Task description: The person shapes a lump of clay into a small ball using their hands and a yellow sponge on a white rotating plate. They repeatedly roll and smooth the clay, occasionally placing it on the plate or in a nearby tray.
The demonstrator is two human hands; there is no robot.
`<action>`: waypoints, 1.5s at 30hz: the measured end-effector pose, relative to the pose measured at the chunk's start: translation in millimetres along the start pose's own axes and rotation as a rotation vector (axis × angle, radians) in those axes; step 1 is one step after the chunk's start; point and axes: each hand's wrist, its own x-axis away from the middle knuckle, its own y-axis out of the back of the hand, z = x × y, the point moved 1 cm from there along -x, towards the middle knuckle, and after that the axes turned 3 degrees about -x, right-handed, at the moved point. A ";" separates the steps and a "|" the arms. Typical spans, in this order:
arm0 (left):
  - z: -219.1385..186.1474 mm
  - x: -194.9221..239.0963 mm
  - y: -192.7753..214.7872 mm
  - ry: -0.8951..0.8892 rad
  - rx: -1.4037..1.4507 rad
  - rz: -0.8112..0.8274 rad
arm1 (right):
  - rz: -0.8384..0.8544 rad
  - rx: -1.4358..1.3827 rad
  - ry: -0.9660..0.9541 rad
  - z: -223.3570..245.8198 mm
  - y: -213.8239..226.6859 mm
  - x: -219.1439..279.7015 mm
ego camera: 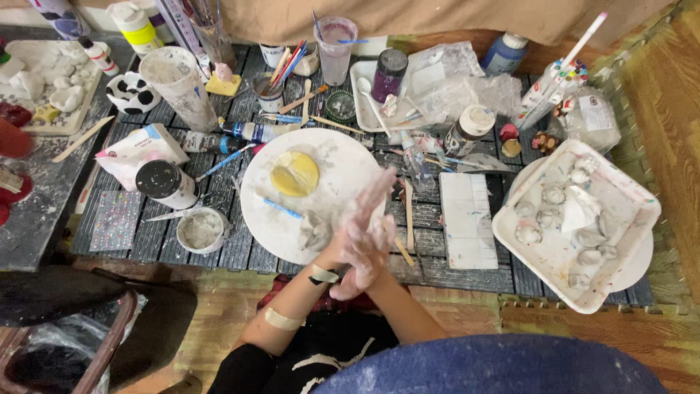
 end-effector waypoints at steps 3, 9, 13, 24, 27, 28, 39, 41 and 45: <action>-6.7 4.9 -10.8 0.062 -0.009 0.010 | -0.041 0.291 -0.123 -8.6 6.9 -10.4; -19.7 13.3 -8.8 0.097 0.287 0.063 | -0.281 -0.594 -0.352 -15.6 22.4 -48.6; -16.7 23.8 -7.1 0.269 -0.142 0.079 | -0.419 -0.747 -0.598 -13.5 29.4 -43.9; -36.2 29.9 10.4 -0.208 -1.276 -0.176 | 0.096 -1.005 -0.772 9.1 38.5 21.7; -35.6 34.3 8.5 -0.234 -1.301 -0.210 | 0.086 -1.027 -0.790 6.8 35.5 31.8; -34.9 34.8 9.1 -0.249 -1.273 -0.224 | 0.061 -0.997 -0.778 5.0 33.1 33.2; -12.9 0.4 -15.2 -0.135 -1.068 0.061 | -0.181 -1.089 -0.836 5.9 77.1 29.5; -6.2 -13.8 -33.1 -0.136 -1.015 0.127 | -0.286 -0.967 -0.900 7.4 97.9 31.1; 5.5 -31.9 -73.8 -0.170 -0.839 0.224 | -0.450 -0.920 -0.820 5.7 136.4 43.2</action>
